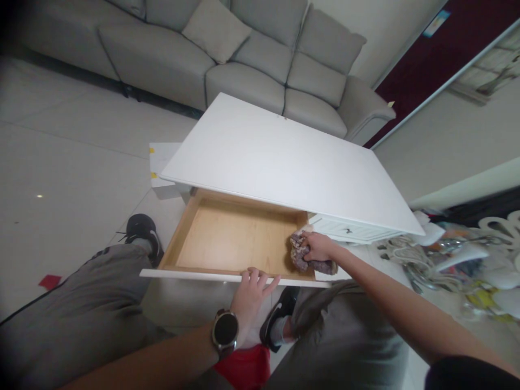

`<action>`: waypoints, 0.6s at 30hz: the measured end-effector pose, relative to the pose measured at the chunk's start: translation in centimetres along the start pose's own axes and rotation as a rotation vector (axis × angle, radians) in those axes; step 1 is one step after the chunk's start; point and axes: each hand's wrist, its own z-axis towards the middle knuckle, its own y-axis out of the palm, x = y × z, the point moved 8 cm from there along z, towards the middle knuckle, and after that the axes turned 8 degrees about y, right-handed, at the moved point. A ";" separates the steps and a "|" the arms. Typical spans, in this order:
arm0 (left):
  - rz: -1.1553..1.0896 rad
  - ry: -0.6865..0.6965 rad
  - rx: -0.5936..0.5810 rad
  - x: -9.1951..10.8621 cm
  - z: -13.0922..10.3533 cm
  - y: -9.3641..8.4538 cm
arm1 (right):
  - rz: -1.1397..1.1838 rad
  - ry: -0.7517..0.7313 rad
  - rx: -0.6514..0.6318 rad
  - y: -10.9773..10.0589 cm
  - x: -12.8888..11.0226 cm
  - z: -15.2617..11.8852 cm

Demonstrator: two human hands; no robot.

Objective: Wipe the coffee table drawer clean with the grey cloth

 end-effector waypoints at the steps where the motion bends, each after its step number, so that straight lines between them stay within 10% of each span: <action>1: 0.004 0.007 0.008 0.0 0.0 -0.1 | 0.014 -0.029 -0.037 0.1 0.1 -0.3; 5: 0.030 0.030 0.016 0.0 0.0 -0.2 | 0.043 -0.158 -0.180 1.7 -1.3 -1.4; 18: -0.005 0.008 0.017 0.2 -0.2 1.0 | -0.023 -0.369 -0.089 1.6 -8.3 1.0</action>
